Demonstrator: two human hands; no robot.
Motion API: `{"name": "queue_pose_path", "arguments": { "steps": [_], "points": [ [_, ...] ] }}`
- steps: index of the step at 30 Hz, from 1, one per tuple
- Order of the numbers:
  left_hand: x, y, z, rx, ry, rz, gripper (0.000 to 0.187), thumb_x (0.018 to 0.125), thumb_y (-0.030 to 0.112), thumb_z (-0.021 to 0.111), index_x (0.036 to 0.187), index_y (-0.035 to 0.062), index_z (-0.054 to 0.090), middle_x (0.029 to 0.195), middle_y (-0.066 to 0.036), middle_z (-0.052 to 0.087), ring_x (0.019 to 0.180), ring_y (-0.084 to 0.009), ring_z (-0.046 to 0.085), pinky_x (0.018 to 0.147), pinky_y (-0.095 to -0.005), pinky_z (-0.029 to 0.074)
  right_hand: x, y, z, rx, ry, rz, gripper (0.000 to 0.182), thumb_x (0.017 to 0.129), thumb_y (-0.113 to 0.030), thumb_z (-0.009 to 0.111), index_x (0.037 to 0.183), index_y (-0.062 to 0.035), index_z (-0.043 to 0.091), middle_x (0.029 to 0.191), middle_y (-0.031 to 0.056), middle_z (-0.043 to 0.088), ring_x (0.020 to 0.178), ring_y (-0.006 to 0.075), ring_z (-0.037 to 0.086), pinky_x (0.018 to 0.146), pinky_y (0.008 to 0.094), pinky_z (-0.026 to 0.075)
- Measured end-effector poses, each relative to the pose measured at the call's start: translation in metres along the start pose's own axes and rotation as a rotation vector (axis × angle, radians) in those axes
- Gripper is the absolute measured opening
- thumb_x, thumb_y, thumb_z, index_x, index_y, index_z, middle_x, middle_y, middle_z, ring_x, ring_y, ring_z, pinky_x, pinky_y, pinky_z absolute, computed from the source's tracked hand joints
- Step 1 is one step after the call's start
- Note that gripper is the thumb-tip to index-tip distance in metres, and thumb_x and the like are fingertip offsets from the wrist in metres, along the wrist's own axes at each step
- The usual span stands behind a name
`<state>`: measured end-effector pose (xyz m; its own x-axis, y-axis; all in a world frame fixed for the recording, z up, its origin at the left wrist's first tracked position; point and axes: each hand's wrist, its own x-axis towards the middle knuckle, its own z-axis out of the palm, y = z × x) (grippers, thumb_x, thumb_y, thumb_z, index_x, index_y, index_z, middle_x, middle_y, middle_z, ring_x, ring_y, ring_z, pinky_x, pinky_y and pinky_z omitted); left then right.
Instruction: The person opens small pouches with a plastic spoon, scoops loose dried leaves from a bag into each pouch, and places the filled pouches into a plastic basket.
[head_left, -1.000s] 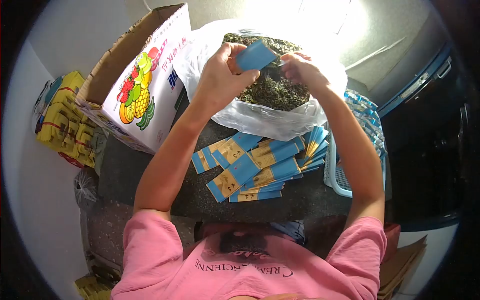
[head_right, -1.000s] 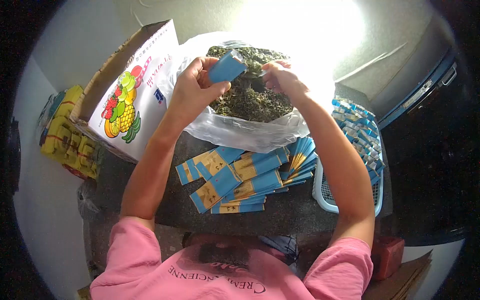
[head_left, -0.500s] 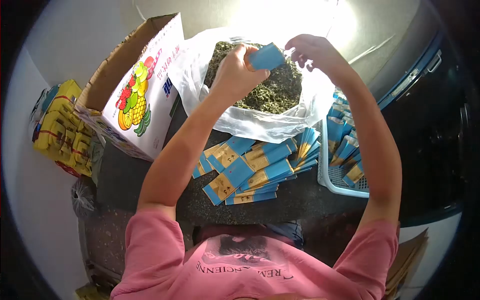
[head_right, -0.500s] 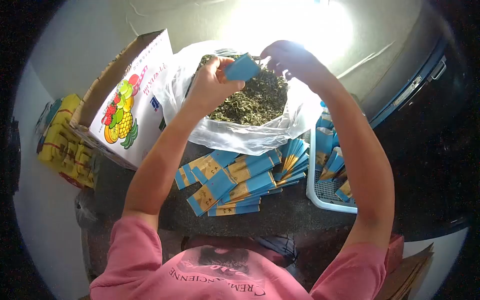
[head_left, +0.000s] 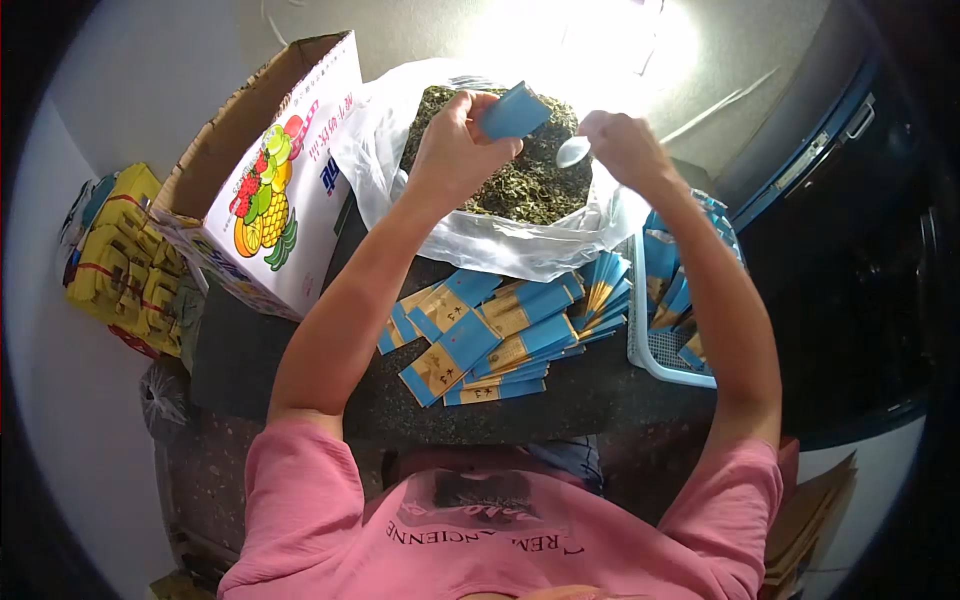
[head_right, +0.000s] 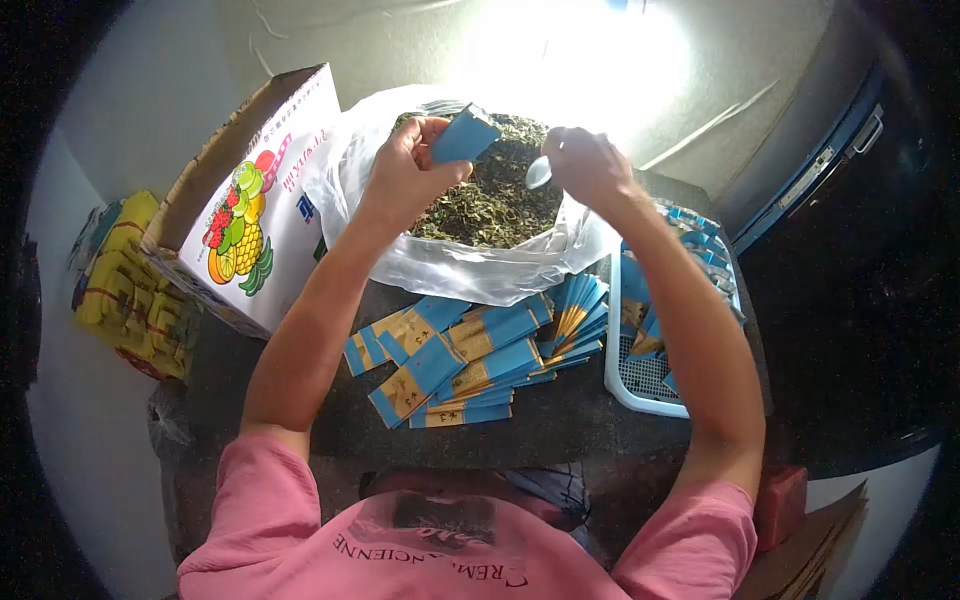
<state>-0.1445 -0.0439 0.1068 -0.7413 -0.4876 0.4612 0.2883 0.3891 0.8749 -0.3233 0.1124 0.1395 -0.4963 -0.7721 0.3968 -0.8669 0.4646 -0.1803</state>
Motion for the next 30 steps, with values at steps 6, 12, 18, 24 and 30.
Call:
{"name": "queue_pose_path", "arguments": {
  "steps": [6, 12, 18, 24, 30],
  "points": [
    [-0.013, 0.018, -0.017, 0.098, -0.020, -0.061, 0.054, 0.077, 0.010, 0.073, 0.123, -0.0056, 0.049, 0.106, -0.016, 0.066, 0.095, -0.0150, 0.065, 0.083, -0.0279, 0.053, 0.005, -0.014, 0.055, 0.787, -0.308, 0.352, 0.025, 0.092, -0.031, 0.058, 0.103, -0.0098, 0.064, 0.077, 0.0006, 0.063, 0.063, 0.0098, 0.056, 0.057, 0.0251, 0.046],
    [-0.014, 0.002, -0.027, 0.155, 0.025, -0.005, 0.048, 0.077, 0.009, 0.076, 0.119, -0.0025, 0.054, 0.088, -0.004, 0.066, 0.077, -0.0071, 0.062, 0.071, -0.0222, 0.051, 0.011, -0.004, 0.018, 0.963, -0.228, 0.371, 0.024, 0.093, -0.032, 0.059, 0.102, -0.0113, 0.068, 0.083, -0.0008, 0.064, 0.070, 0.0079, 0.056, 0.061, 0.0233, 0.045],
    [-0.010, -0.012, -0.018, 0.181, -0.019, 0.004, 0.056, 0.073, 0.018, 0.075, 0.120, -0.0024, 0.054, 0.105, -0.016, 0.067, 0.096, -0.0211, 0.066, 0.087, -0.0335, 0.051, 0.005, -0.001, -0.034, 0.893, -0.112, 0.218, 0.025, 0.094, -0.030, 0.056, 0.104, -0.0094, 0.068, 0.080, -0.0027, 0.059, 0.071, 0.0060, 0.052, 0.060, 0.0213, 0.041],
    [0.002, -0.004, -0.005, 0.225, -0.052, -0.029, 0.058, 0.070, 0.021, 0.076, 0.119, -0.0023, 0.055, 0.103, -0.016, 0.067, 0.094, -0.0213, 0.066, 0.086, -0.0337, 0.051, 0.001, -0.039, -0.055, 0.737, -0.138, 0.094, 0.023, 0.095, -0.027, 0.056, 0.103, -0.0091, 0.067, 0.079, -0.0003, 0.059, 0.071, 0.0088, 0.053, 0.061, 0.0246, 0.042],
    [0.008, -0.015, 0.005, 0.105, -0.033, 0.011, 0.061, 0.070, 0.020, 0.078, 0.120, -0.0040, 0.055, 0.101, -0.014, 0.067, 0.090, -0.0194, 0.066, 0.083, -0.0325, 0.052, -0.009, -0.053, -0.059, 0.214, 0.051, -0.238, 0.022, 0.097, -0.014, 0.051, 0.113, -0.0070, 0.065, 0.091, 0.0073, 0.068, 0.078, 0.0180, 0.063, 0.072, 0.0326, 0.051]
  ]
}}
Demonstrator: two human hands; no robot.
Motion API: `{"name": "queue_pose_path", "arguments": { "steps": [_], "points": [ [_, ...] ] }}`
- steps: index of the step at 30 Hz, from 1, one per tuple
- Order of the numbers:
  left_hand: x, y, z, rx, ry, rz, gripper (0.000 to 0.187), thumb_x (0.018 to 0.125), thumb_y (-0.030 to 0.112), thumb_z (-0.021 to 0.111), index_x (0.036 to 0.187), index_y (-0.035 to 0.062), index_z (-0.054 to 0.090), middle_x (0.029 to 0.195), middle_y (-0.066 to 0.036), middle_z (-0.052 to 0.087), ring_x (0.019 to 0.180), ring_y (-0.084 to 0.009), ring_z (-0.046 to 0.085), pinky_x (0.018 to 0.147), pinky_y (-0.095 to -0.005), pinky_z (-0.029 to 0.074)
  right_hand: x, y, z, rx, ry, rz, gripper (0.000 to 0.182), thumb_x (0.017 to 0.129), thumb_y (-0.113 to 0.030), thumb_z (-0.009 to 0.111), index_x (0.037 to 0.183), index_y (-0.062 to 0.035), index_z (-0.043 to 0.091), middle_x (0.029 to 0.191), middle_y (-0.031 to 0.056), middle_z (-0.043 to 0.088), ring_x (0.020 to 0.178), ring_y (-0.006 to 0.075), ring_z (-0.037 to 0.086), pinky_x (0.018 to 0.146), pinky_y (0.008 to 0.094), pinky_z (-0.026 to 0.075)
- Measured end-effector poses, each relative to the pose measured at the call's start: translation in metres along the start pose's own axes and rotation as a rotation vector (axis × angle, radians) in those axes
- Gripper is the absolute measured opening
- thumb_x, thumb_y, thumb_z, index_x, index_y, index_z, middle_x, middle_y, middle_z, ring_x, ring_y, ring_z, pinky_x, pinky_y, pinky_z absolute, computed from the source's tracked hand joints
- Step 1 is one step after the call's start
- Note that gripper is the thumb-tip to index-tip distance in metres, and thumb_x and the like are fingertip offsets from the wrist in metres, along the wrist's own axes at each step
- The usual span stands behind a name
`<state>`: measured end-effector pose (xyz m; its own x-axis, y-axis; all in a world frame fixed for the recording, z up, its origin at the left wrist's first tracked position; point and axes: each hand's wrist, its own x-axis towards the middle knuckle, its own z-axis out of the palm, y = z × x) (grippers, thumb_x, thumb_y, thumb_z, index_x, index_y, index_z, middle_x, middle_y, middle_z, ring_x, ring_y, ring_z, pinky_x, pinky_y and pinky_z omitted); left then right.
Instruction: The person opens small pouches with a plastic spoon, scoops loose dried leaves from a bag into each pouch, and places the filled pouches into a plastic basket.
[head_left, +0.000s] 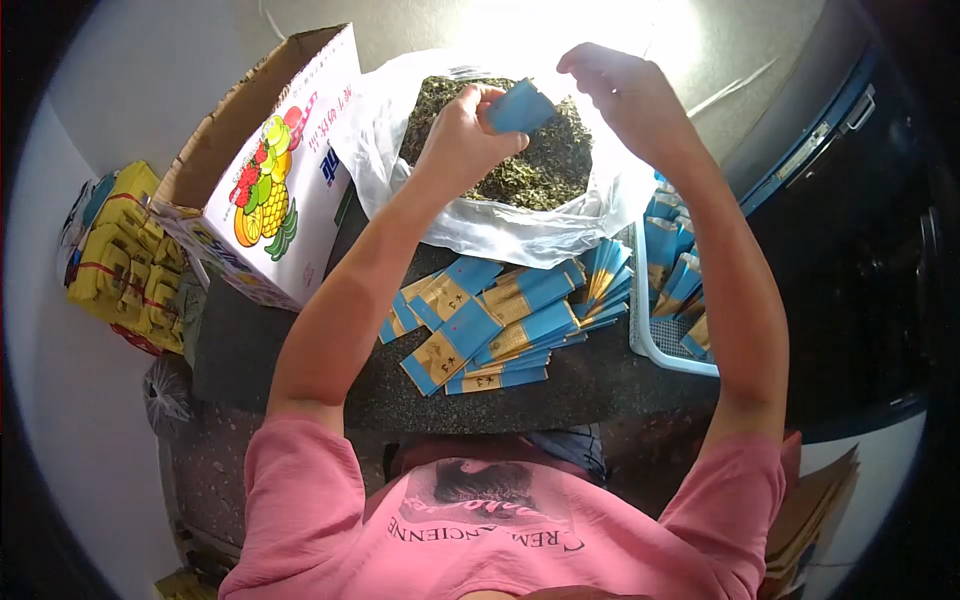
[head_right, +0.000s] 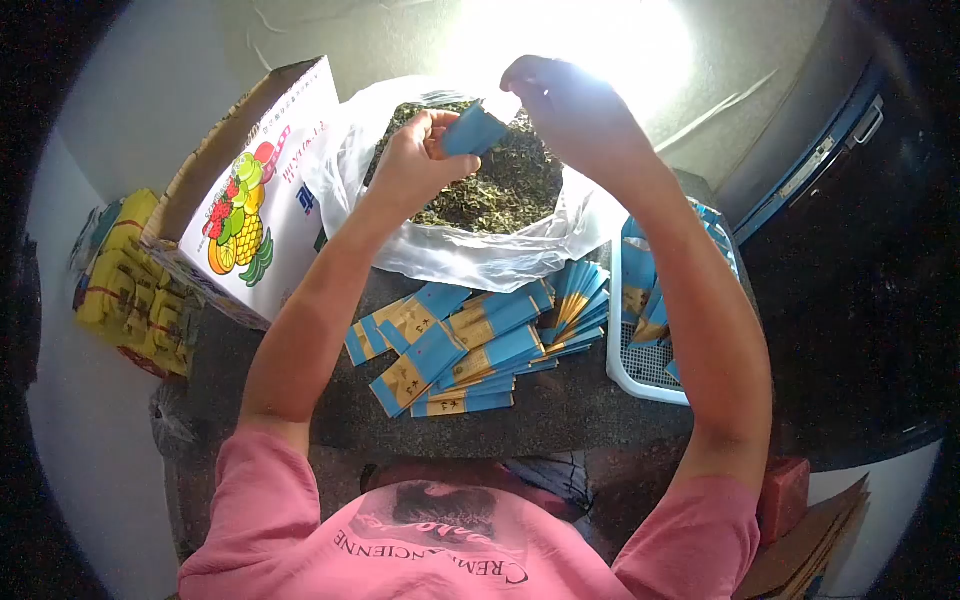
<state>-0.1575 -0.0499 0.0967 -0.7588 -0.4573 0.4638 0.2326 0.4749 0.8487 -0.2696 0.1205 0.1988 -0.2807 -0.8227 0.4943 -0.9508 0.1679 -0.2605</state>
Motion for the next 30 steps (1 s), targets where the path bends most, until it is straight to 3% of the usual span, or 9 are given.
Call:
{"name": "queue_pose_path", "arguments": {
  "steps": [6, 11, 16, 18, 19, 21, 22, 24, 30],
  "points": [
    [0.000, 0.017, -0.006, -0.021, 0.039, -0.049, 0.058, 0.075, 0.014, 0.078, 0.123, -0.0057, 0.052, 0.104, -0.014, 0.067, 0.090, -0.0169, 0.067, 0.079, -0.0281, 0.054, -0.015, 0.024, -0.011, -0.238, 0.256, 0.016, 0.024, 0.099, -0.020, 0.053, 0.111, -0.0062, 0.068, 0.106, 0.0111, 0.070, 0.090, 0.0231, 0.067, 0.078, 0.0335, 0.053],
    [-0.009, 0.022, 0.001, -0.058, 0.163, 0.115, 0.055, 0.085, 0.022, 0.073, 0.129, -0.0014, 0.049, 0.101, -0.011, 0.065, 0.081, -0.0153, 0.065, 0.069, -0.0255, 0.052, -0.047, 0.041, -0.009, -0.292, 0.279, -0.153, 0.026, 0.101, -0.020, 0.049, 0.107, -0.0046, 0.068, 0.092, 0.0094, 0.067, 0.079, 0.0177, 0.061, 0.071, 0.0331, 0.049],
    [-0.048, 0.058, 0.020, -0.495, 0.018, -0.035, 0.046, 0.098, 0.041, 0.052, 0.126, 0.0049, 0.053, 0.096, -0.003, 0.061, 0.066, -0.0047, 0.048, 0.056, -0.0199, 0.037, -0.100, 0.017, -0.047, 0.114, 0.194, -0.088, 0.031, 0.107, -0.022, 0.038, 0.108, -0.0039, 0.063, 0.076, 0.0040, 0.056, 0.072, 0.0109, 0.056, 0.064, 0.0257, 0.043],
    [-0.068, 0.075, 0.037, -0.489, -0.190, -0.049, 0.042, 0.101, 0.043, 0.045, 0.119, 0.0062, 0.055, 0.093, 0.000, 0.059, 0.065, -0.0033, 0.043, 0.057, -0.0186, 0.034, -0.123, 0.001, -0.061, 0.013, 0.184, -0.057, 0.023, 0.098, -0.018, 0.049, 0.107, -0.0039, 0.064, 0.079, 0.0035, 0.057, 0.073, 0.0109, 0.055, 0.070, 0.0288, 0.048],
    [-0.077, 0.086, 0.052, -0.515, -0.230, -0.052, 0.041, 0.101, 0.041, 0.045, 0.119, 0.0058, 0.056, 0.092, 0.000, 0.059, 0.065, -0.0031, 0.043, 0.057, -0.0185, 0.034, -0.112, 0.009, -0.056, 0.086, 0.359, -0.480, 0.021, 0.097, -0.019, 0.056, 0.108, -0.0038, 0.065, 0.079, 0.0069, 0.061, 0.069, 0.0115, 0.057, 0.065, 0.0269, 0.048],
    [-0.090, 0.097, 0.080, -0.569, -0.339, -0.008, 0.040, 0.101, 0.038, 0.045, 0.119, 0.0042, 0.055, 0.092, 0.000, 0.058, 0.065, -0.0030, 0.042, 0.057, -0.0186, 0.033, -0.123, 0.002, -0.068, 0.137, 0.521, -0.894, 0.021, 0.095, -0.020, 0.063, 0.108, -0.0038, 0.066, 0.078, 0.0102, 0.066, 0.065, 0.0121, 0.060, 0.060, 0.0251, 0.049],
    [-0.094, 0.100, 0.090, -0.597, -0.411, 0.037, 0.039, 0.102, 0.037, 0.045, 0.120, 0.0031, 0.055, 0.091, 0.000, 0.058, 0.066, -0.0030, 0.042, 0.057, -0.0188, 0.033, -0.155, -0.018, -0.084, 0.382, 0.261, -0.354, 0.022, 0.095, -0.020, 0.063, 0.111, -0.0046, 0.065, 0.080, 0.0095, 0.066, 0.067, 0.0118, 0.061, 0.062, 0.0245, 0.049],
    [-0.097, 0.112, 0.112, -0.627, -0.462, 0.025, 0.041, 0.102, 0.036, 0.046, 0.121, 0.0007, 0.054, 0.090, 0.000, 0.058, 0.066, -0.0031, 0.042, 0.056, -0.0190, 0.033, -0.186, -0.028, -0.106, 0.600, 0.015, 0.207, 0.024, 0.095, -0.019, 0.064, 0.115, -0.0053, 0.064, 0.083, 0.0088, 0.067, 0.069, 0.0115, 0.061, 0.063, 0.0240, 0.049],
    [-0.097, 0.127, 0.160, -0.522, -0.585, 0.089, 0.050, 0.100, 0.041, 0.049, 0.130, 0.0016, 0.053, 0.095, -0.005, 0.061, 0.083, -0.0108, 0.055, 0.074, -0.0255, 0.044, -0.231, -0.010, -0.132, 0.550, 0.098, 0.239, 0.022, 0.095, -0.021, 0.063, 0.107, -0.0036, 0.067, 0.085, 0.0088, 0.067, 0.072, 0.0103, 0.059, 0.067, 0.0221, 0.048]
  ]
}}
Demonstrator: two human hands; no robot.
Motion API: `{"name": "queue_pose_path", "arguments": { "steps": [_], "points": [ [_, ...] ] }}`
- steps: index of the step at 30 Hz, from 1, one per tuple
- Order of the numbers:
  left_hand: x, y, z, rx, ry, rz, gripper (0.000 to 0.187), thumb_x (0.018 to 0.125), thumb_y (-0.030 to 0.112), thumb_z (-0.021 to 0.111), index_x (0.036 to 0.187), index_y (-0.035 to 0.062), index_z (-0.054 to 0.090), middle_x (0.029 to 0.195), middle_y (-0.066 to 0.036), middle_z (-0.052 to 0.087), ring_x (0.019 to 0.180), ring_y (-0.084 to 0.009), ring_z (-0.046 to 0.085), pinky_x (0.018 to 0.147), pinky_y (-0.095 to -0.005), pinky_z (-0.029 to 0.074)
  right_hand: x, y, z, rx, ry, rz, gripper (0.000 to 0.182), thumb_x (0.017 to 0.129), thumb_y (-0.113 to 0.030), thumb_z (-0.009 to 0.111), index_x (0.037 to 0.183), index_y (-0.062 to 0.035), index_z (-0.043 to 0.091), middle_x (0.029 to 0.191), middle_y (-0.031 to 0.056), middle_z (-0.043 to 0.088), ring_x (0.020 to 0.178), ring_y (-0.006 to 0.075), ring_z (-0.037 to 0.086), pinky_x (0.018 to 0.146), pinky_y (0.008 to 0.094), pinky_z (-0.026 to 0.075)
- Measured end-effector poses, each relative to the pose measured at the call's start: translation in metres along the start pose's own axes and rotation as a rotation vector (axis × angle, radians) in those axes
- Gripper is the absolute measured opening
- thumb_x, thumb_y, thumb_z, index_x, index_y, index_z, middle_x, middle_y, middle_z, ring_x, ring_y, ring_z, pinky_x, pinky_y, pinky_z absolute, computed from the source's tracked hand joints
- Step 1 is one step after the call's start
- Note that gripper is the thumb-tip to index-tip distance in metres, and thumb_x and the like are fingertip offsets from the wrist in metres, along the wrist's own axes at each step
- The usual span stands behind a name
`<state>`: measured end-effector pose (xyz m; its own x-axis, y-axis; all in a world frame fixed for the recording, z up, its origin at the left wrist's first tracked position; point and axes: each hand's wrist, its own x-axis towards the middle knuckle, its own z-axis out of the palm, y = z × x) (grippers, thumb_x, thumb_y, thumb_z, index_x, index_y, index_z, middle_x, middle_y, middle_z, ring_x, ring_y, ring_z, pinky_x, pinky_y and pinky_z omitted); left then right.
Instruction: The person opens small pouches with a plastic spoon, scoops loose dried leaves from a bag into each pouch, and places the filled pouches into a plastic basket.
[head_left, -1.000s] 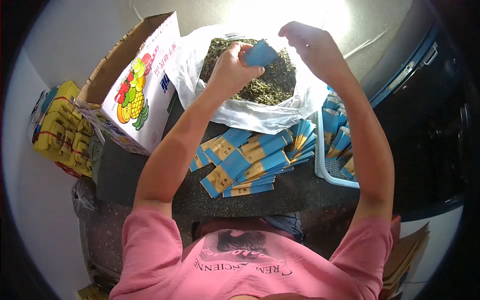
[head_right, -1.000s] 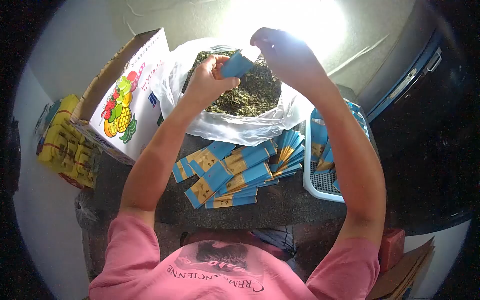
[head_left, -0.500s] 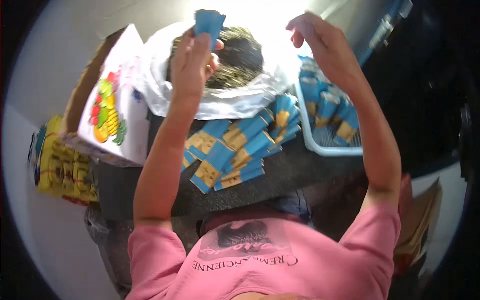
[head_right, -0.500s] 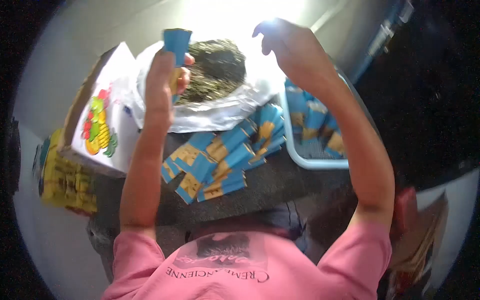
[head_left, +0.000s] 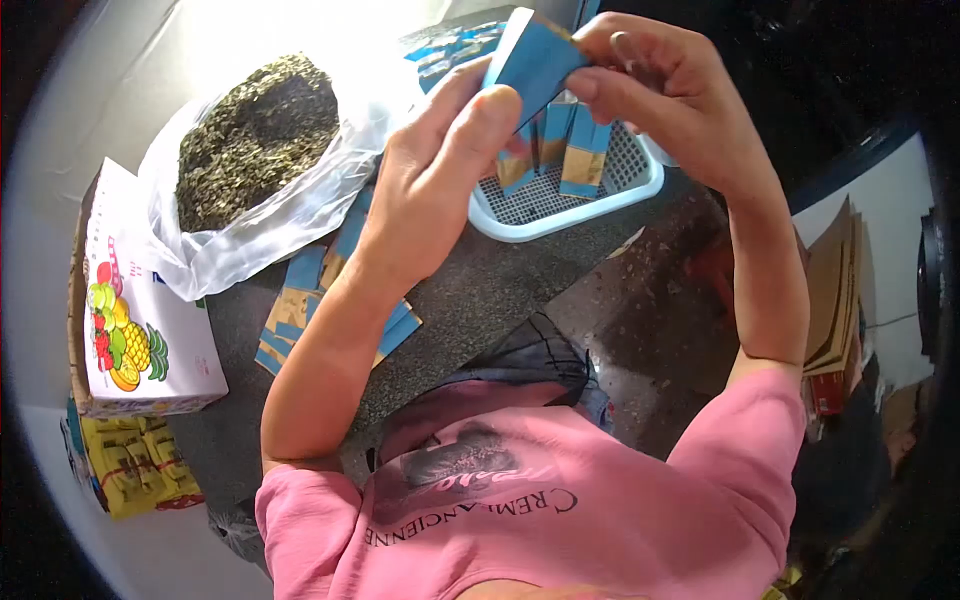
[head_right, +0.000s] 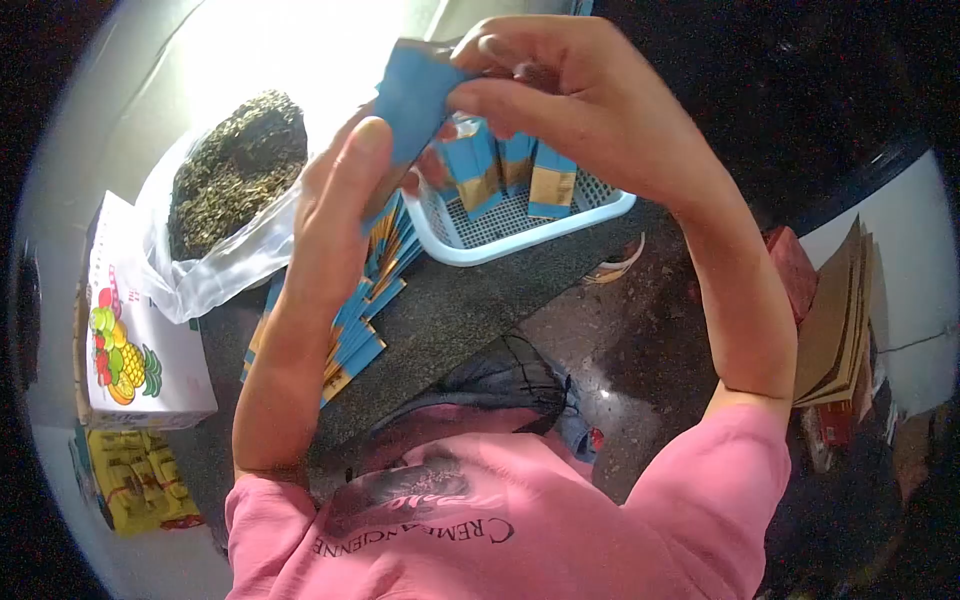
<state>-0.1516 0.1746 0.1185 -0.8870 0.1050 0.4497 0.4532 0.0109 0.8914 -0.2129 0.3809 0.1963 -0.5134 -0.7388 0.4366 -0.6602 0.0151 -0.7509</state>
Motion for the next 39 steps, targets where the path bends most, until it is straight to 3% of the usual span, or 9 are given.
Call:
{"name": "queue_pose_path", "arguments": {
  "steps": [1, 4, 6, 9, 13, 21, 27, 30, 39],
  "points": [
    [0.001, -0.001, 0.008, 0.024, 0.062, 0.004, 0.048, 0.097, 0.038, 0.056, 0.131, 0.0030, 0.054, 0.103, -0.009, 0.063, 0.094, -0.0153, 0.057, 0.086, -0.0314, 0.045, -0.006, 0.003, -0.007, 0.006, 0.018, 0.005, 0.022, 0.096, -0.022, 0.062, 0.106, -0.0031, 0.068, 0.085, 0.0088, 0.067, 0.073, 0.0102, 0.059, 0.067, 0.0224, 0.048],
    [0.007, -0.030, 0.006, 0.384, 0.158, 0.153, 0.047, 0.093, 0.030, 0.064, 0.131, 0.0052, 0.054, 0.110, -0.011, 0.064, 0.099, -0.0168, 0.058, 0.089, -0.0324, 0.045, -0.026, 0.032, -0.033, -0.404, 0.084, -0.121, 0.020, 0.102, -0.017, 0.051, 0.106, -0.0042, 0.065, 0.080, 0.0018, 0.059, 0.073, 0.0068, 0.056, 0.064, 0.0206, 0.044],
    [0.004, -0.033, 0.008, 0.470, 0.188, 0.141, 0.044, 0.088, 0.022, 0.068, 0.128, 0.0071, 0.058, 0.109, -0.010, 0.067, 0.093, -0.0163, 0.062, 0.084, -0.0312, 0.048, -0.037, 0.057, -0.039, -0.338, 0.035, 0.121, 0.013, 0.097, -0.012, 0.058, 0.103, -0.0031, 0.067, 0.081, 0.0020, 0.062, 0.073, 0.0071, 0.057, 0.068, 0.0216, 0.048],
    [-0.001, -0.041, 0.016, 0.529, 0.047, 0.098, 0.027, 0.086, 0.015, 0.069, 0.110, 0.0038, 0.065, 0.091, -0.010, 0.068, 0.075, -0.0189, 0.065, 0.067, -0.0302, 0.051, -0.041, 0.090, -0.016, -0.338, 0.054, 0.295, 0.015, 0.091, -0.011, 0.064, 0.097, 0.0025, 0.068, 0.084, 0.0062, 0.068, 0.077, 0.0123, 0.064, 0.073, 0.0278, 0.052],
    [0.000, -0.056, 0.034, 0.597, -0.227, 0.034, 0.022, 0.085, 0.009, 0.065, 0.107, 0.0021, 0.066, 0.088, -0.013, 0.066, 0.076, -0.0232, 0.064, 0.069, -0.0318, 0.051, -0.033, 0.134, 0.006, -0.447, 0.119, 0.342, 0.019, 0.085, -0.012, 0.070, 0.092, 0.0055, 0.069, 0.083, 0.0148, 0.070, 0.076, 0.0165, 0.067, 0.074, 0.0319, 0.053],
    [0.025, -0.094, 0.040, 0.743, -0.306, -0.132, 0.036, 0.084, 0.021, 0.068, 0.114, 0.0046, 0.060, 0.086, -0.014, 0.066, 0.084, -0.0337, 0.065, 0.075, -0.0420, 0.051, -0.018, 0.145, 0.011, -0.469, 0.183, 0.282, 0.023, 0.086, -0.017, 0.069, 0.099, 0.0024, 0.068, 0.084, 0.0122, 0.071, 0.075, 0.0116, 0.066, 0.070, 0.0312, 0.052],
    [0.024, -0.094, 0.041, 0.711, -0.282, -0.170, 0.040, 0.083, 0.021, 0.068, 0.117, 0.0021, 0.058, 0.084, -0.013, 0.066, 0.083, -0.0324, 0.065, 0.075, -0.0407, 0.052, -0.040, 0.150, -0.043, -0.473, 0.287, 0.301, 0.031, 0.091, -0.017, 0.068, 0.119, -0.0047, 0.063, 0.065, 0.0008, 0.055, 0.061, 0.0059, 0.051, 0.062, 0.0223, 0.047],
    [0.023, -0.097, 0.042, 0.706, -0.290, -0.143, 0.037, 0.084, 0.019, 0.068, 0.116, 0.0022, 0.059, 0.084, -0.012, 0.066, 0.082, -0.0314, 0.065, 0.074, -0.0397, 0.052, -0.049, 0.148, -0.051, -0.654, 0.172, 0.557, 0.040, 0.087, -0.014, 0.072, 0.124, -0.0046, 0.062, 0.069, 0.0009, 0.056, 0.063, 0.0074, 0.052, 0.062, 0.0240, 0.047],
    [0.021, -0.092, 0.044, 0.769, -0.270, -0.168, 0.037, 0.085, 0.022, 0.067, 0.116, 0.0032, 0.061, 0.088, -0.012, 0.067, 0.089, -0.0308, 0.065, 0.078, -0.0392, 0.052, -0.047, 0.155, -0.029, -0.760, 0.175, 0.520, 0.035, 0.080, -0.009, 0.073, 0.114, -0.0051, 0.064, 0.066, 0.0035, 0.053, 0.061, 0.0127, 0.053, 0.061, 0.0290, 0.047]
  ]
}}
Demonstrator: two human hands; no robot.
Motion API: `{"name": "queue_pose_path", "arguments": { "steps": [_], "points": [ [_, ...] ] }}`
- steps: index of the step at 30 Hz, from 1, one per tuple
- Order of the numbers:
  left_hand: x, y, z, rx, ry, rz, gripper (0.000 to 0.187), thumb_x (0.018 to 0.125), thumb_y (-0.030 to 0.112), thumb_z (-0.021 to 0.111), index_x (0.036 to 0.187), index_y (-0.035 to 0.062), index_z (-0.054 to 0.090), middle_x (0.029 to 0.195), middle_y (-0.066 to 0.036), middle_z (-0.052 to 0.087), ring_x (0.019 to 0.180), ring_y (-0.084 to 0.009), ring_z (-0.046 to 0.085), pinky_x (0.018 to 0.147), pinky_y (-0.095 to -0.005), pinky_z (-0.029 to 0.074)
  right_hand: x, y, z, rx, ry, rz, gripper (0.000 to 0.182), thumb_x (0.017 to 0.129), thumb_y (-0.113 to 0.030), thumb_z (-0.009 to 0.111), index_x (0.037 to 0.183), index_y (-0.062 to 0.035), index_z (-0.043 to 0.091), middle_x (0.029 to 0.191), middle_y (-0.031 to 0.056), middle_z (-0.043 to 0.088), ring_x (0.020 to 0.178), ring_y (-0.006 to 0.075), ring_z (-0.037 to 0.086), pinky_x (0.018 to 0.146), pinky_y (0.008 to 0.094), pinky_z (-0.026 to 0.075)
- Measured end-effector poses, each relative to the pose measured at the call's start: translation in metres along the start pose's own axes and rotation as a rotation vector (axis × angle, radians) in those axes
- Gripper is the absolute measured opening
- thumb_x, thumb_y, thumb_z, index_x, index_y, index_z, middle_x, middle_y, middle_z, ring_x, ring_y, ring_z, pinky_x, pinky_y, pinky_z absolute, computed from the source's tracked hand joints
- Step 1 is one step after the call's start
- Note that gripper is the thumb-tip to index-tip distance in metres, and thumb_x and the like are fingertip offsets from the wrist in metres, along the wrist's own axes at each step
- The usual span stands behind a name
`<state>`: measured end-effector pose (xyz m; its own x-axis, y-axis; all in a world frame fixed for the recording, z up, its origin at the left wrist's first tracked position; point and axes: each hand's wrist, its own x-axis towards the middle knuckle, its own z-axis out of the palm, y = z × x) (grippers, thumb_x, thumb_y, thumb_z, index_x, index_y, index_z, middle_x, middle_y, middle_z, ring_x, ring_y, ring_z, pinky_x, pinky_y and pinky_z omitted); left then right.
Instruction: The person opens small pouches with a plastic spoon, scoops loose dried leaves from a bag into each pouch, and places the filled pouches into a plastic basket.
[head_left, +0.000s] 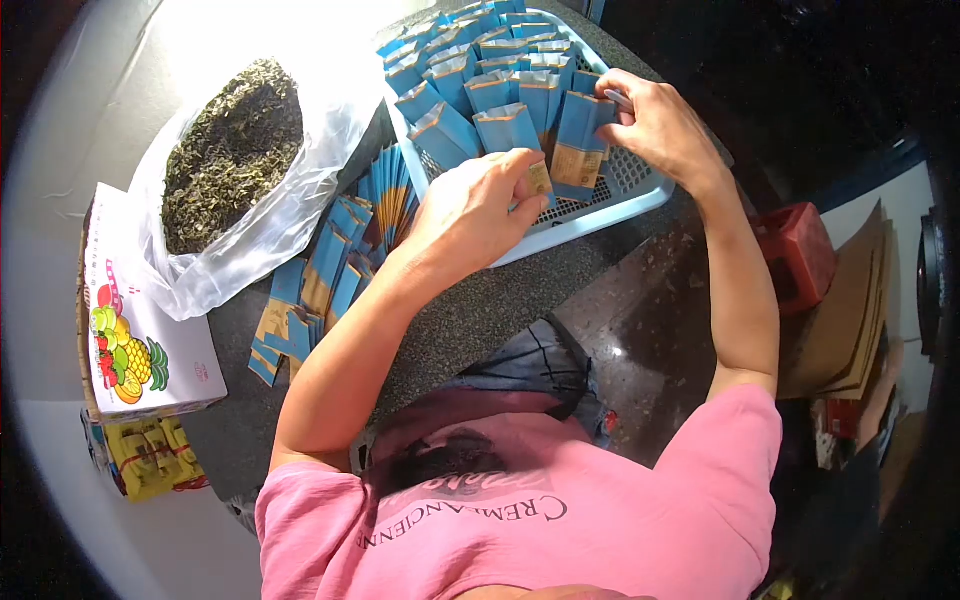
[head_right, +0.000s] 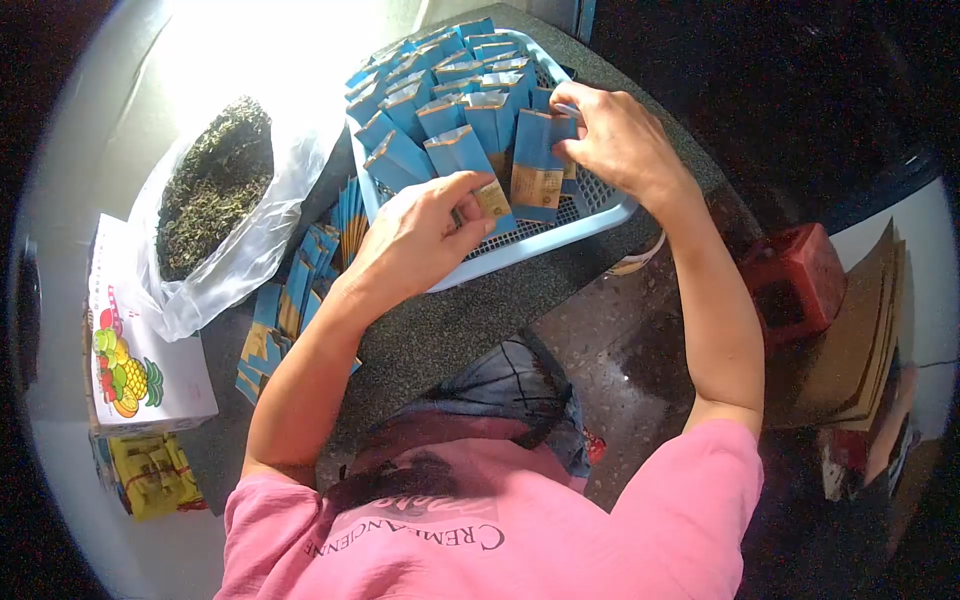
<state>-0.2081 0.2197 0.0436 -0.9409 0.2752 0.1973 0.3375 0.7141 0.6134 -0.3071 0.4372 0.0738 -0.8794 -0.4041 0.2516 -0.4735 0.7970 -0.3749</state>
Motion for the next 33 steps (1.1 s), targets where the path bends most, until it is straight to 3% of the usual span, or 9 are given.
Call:
{"name": "queue_pose_path", "arguments": {
  "steps": [2, 6, 9, 11, 17, 21, 23, 26, 33],
  "points": [
    [-0.001, 0.001, 0.001, 0.023, 0.027, 0.014, 0.037, 0.085, 0.023, 0.067, 0.116, 0.0033, 0.061, 0.093, -0.014, 0.066, 0.091, -0.0313, 0.065, 0.079, -0.0395, 0.052, 0.002, -0.001, -0.002, 0.019, -0.027, -0.033, 0.023, 0.080, -0.008, 0.072, 0.101, -0.0042, 0.062, 0.067, 0.0063, 0.056, 0.062, 0.0143, 0.056, 0.062, 0.0299, 0.049],
    [-0.001, -0.001, 0.005, 0.123, 0.102, 0.045, 0.040, 0.085, 0.026, 0.067, 0.118, 0.0040, 0.061, 0.104, -0.016, 0.065, 0.096, -0.0327, 0.064, 0.082, -0.0405, 0.052, 0.009, 0.009, 0.005, 0.082, 0.104, -0.153, 0.020, 0.081, -0.008, 0.073, 0.093, -0.0037, 0.058, 0.071, 0.0088, 0.060, 0.064, 0.0148, 0.057, 0.063, 0.0313, 0.050],
    [-0.001, -0.001, 0.004, 0.137, 0.078, 0.040, 0.040, 0.086, 0.025, 0.067, 0.119, 0.0042, 0.061, 0.106, -0.016, 0.065, 0.095, -0.0331, 0.064, 0.083, -0.0408, 0.052, 0.016, 0.009, 0.004, -0.016, 0.110, -0.151, 0.020, 0.082, -0.009, 0.073, 0.096, -0.0063, 0.060, 0.081, 0.0110, 0.066, 0.074, 0.0174, 0.065, 0.073, 0.0321, 0.055],
    [-0.001, 0.000, 0.003, 0.109, 0.070, 0.045, 0.038, 0.086, 0.025, 0.066, 0.117, 0.0041, 0.062, 0.105, -0.015, 0.065, 0.095, -0.0331, 0.065, 0.083, -0.0407, 0.052, 0.021, 0.014, 0.007, 0.126, 0.067, -0.211, 0.024, 0.084, -0.010, 0.073, 0.104, -0.0103, 0.060, 0.099, 0.0129, 0.069, 0.092, 0.0231, 0.070, 0.088, 0.0373, 0.056],
    [-0.003, 0.005, -0.001, 0.038, 0.058, 0.023, 0.031, 0.087, 0.024, 0.065, 0.110, 0.0033, 0.066, 0.096, -0.013, 0.067, 0.091, -0.0321, 0.066, 0.082, -0.0405, 0.052, 0.019, 0.024, 0.005, 0.137, -0.055, -0.078, 0.037, 0.085, -0.006, 0.070, 0.118, -0.0145, 0.055, 0.119, 0.0136, 0.066, 0.110, 0.0304, 0.066, 0.099, 0.0464, 0.050],
    [-0.003, 0.004, 0.000, 0.048, 0.065, 0.035, 0.027, 0.086, 0.023, 0.066, 0.105, 0.0039, 0.067, 0.093, -0.011, 0.067, 0.090, -0.0305, 0.066, 0.080, -0.0401, 0.052, 0.013, 0.022, 0.006, 0.117, -0.001, -0.124, 0.038, 0.084, -0.007, 0.072, 0.118, -0.0143, 0.057, 0.101, 0.0102, 0.069, 0.094, 0.0235, 0.069, 0.092, 0.0390, 0.055],
    [-0.004, 0.003, 0.000, 0.037, 0.074, 0.044, 0.026, 0.086, 0.023, 0.066, 0.104, 0.0045, 0.067, 0.093, -0.010, 0.067, 0.089, -0.0302, 0.066, 0.080, -0.0398, 0.052, 0.009, 0.015, -0.002, 0.112, -0.061, -0.045, 0.041, 0.083, -0.009, 0.075, 0.120, -0.0138, 0.058, 0.080, 0.0043, 0.061, 0.074, 0.0139, 0.062, 0.079, 0.0309, 0.056],
    [-0.005, 0.003, 0.000, 0.029, 0.086, 0.056, 0.024, 0.085, 0.022, 0.066, 0.103, 0.0054, 0.068, 0.092, -0.010, 0.067, 0.088, -0.0297, 0.066, 0.079, -0.0395, 0.053, 0.004, 0.018, -0.004, 0.179, 0.010, -0.060, 0.043, 0.082, -0.010, 0.076, 0.122, -0.0131, 0.060, 0.069, 0.0005, 0.050, 0.065, 0.0089, 0.051, 0.069, 0.0272, 0.053],
    [-0.005, 0.002, 0.002, 0.039, 0.089, 0.061, 0.023, 0.085, 0.022, 0.066, 0.102, 0.0057, 0.068, 0.090, -0.010, 0.067, 0.086, -0.0295, 0.067, 0.077, -0.0399, 0.053, 0.009, 0.029, -0.014, 0.139, 0.033, 0.014, 0.040, 0.080, -0.012, 0.077, 0.117, -0.0113, 0.064, 0.079, 0.0034, 0.061, 0.073, 0.0129, 0.059, 0.077, 0.0303, 0.055]
  ]
}}
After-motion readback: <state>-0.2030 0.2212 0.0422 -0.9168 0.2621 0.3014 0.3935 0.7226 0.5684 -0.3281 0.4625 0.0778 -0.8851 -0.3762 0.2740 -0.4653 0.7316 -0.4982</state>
